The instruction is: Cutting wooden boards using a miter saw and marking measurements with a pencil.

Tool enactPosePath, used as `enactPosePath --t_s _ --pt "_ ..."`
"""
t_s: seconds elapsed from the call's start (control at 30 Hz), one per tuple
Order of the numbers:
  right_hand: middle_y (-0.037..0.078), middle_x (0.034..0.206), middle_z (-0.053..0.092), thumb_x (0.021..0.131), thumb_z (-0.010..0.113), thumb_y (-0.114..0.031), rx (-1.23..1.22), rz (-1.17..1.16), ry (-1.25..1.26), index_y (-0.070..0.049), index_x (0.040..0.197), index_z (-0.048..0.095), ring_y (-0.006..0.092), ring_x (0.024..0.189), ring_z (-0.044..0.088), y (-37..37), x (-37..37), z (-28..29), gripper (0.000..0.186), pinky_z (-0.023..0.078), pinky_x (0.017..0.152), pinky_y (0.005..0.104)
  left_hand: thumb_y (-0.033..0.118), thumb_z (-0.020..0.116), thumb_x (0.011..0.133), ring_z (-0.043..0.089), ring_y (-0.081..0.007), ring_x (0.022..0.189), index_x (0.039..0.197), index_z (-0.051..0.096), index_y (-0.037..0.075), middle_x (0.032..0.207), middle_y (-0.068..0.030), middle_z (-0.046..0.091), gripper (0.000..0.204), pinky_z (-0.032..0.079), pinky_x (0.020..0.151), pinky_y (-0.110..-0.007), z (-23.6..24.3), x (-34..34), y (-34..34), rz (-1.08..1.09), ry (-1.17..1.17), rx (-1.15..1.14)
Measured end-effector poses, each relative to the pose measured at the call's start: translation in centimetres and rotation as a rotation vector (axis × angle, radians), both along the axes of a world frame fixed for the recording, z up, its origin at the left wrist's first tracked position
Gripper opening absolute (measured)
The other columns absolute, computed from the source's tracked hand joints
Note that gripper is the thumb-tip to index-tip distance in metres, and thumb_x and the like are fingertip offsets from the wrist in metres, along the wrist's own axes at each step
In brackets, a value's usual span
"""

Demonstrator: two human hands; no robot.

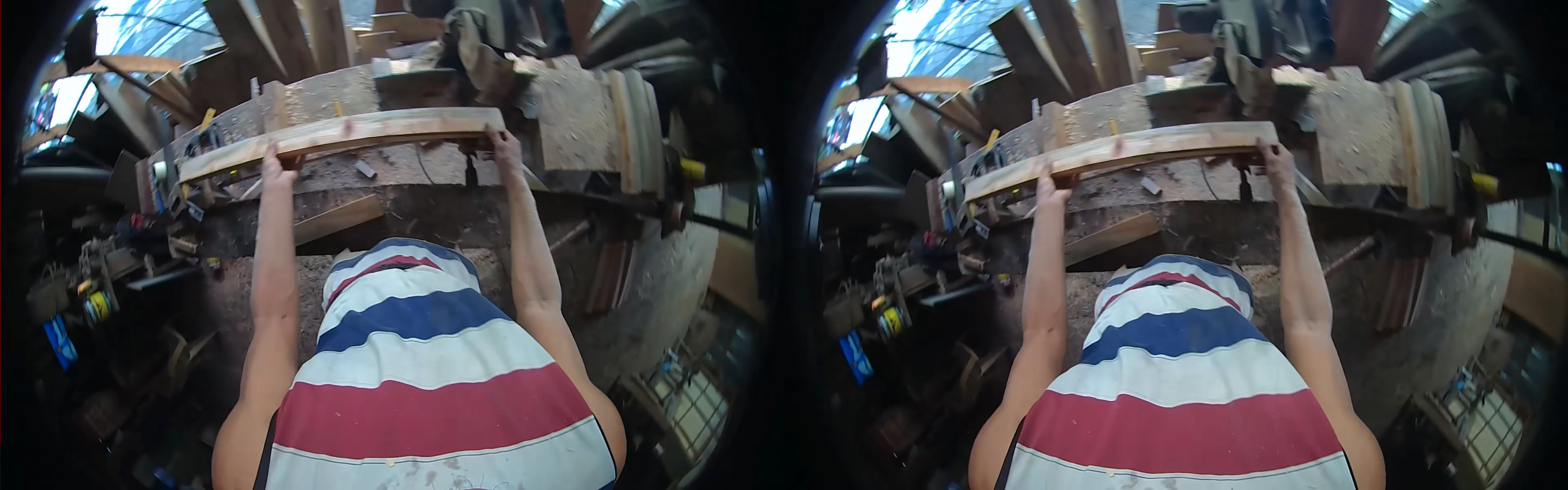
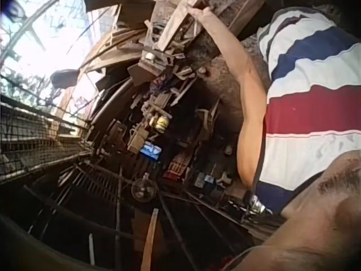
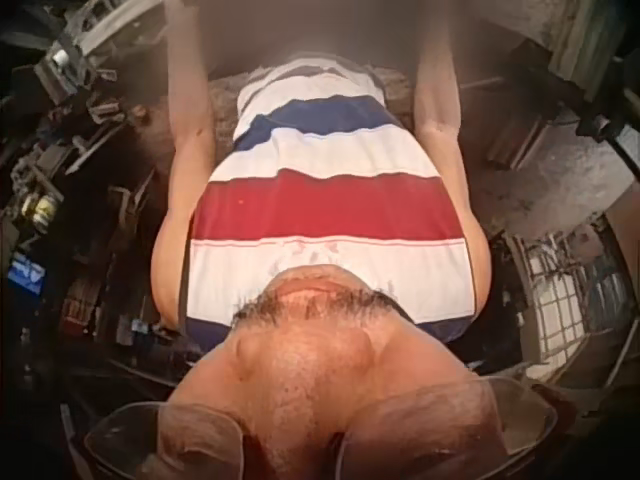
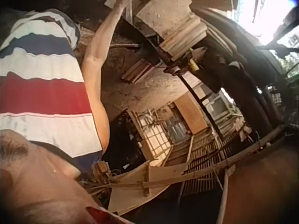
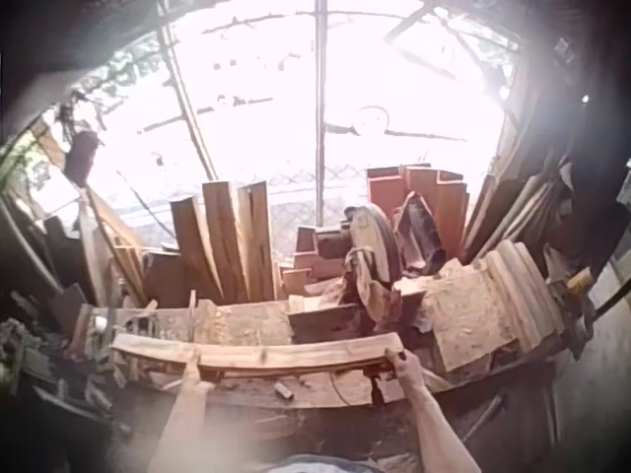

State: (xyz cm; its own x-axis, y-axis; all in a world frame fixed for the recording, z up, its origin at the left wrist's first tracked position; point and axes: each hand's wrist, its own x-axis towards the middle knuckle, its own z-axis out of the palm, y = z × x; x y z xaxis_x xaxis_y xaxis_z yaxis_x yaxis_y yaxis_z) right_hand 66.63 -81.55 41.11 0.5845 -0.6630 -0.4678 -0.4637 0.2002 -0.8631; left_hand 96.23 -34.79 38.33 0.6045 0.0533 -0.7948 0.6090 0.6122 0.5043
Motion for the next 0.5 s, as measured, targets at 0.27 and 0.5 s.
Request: enactPosePath --t_s 0.27,0.5 --pt "0.006 0.099 0.075 0.094 0.084 -0.044 -0.149 -0.056 -0.016 -0.002 0.121 0.075 0.0125 0.079 0.072 -2.4 1.2 -1.3 0.051 0.060 0.058 0.0296 0.066 0.073 0.095 0.081 -0.0264 0.076 0.102 0.078 0.001 0.098 -0.0165 0.083 0.065 0.062 0.056 -0.043 6.1 -1.2 -2.4 -1.131 -0.043 0.767" --pt "0.003 0.104 0.069 0.100 0.077 -0.029 -0.400 0.021 -0.155 -0.003 0.117 0.074 0.0133 0.081 0.069 0.5 4.0 -2.6 0.032 0.058 0.060 0.0280 0.035 0.095 0.075 0.050 -0.0387 0.144 0.144 0.055 0.007 0.147 -0.0174 0.058 0.085 0.040 0.122 -0.054 6.8 -3.9 -9.6 -1.247 -1.407 1.594"
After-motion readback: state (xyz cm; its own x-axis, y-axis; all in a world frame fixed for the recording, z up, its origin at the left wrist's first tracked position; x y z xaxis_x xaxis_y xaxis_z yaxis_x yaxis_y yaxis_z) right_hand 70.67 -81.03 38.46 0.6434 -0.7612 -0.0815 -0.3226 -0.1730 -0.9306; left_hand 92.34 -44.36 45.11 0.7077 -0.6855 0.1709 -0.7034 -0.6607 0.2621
